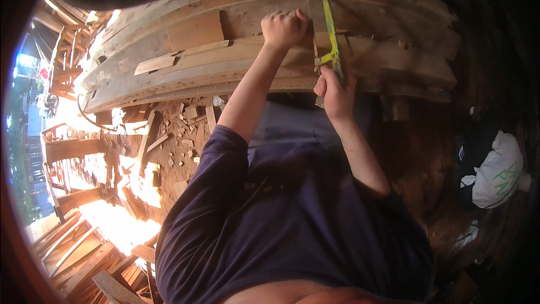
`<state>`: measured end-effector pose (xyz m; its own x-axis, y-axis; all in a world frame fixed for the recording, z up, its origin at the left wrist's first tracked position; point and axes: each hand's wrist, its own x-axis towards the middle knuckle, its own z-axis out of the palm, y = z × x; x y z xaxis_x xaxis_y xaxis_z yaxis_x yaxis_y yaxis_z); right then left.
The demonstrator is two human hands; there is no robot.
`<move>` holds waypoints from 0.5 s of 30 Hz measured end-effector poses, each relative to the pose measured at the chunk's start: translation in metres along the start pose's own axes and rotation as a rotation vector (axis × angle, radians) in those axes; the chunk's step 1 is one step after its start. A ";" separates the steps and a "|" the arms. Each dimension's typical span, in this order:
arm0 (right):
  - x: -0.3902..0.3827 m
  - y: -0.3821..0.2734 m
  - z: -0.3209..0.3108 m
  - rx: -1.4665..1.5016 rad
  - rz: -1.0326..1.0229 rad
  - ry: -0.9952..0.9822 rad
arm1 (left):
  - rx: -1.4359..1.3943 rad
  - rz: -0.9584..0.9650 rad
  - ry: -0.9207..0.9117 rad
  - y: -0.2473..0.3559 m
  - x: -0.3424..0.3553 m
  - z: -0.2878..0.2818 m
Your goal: The person uses a hand saw to cut a small rectangular piece of wood on a wooden workbench. They hold the wood steady with their left hand and saw with their right hand, then remove the cut piece and continue sawing another section.
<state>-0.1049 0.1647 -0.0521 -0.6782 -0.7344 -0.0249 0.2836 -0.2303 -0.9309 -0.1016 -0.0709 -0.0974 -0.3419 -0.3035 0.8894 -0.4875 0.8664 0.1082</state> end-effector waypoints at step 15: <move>0.016 -0.005 -0.015 -0.119 -0.158 -0.019 | -0.131 -0.027 0.037 0.034 -0.001 -0.007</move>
<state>-0.1272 0.1638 -0.0529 -0.6945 -0.7075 0.1307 0.0916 -0.2671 -0.9593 -0.1124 -0.0389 -0.0915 -0.2993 -0.3143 0.9009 -0.3863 0.9033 0.1868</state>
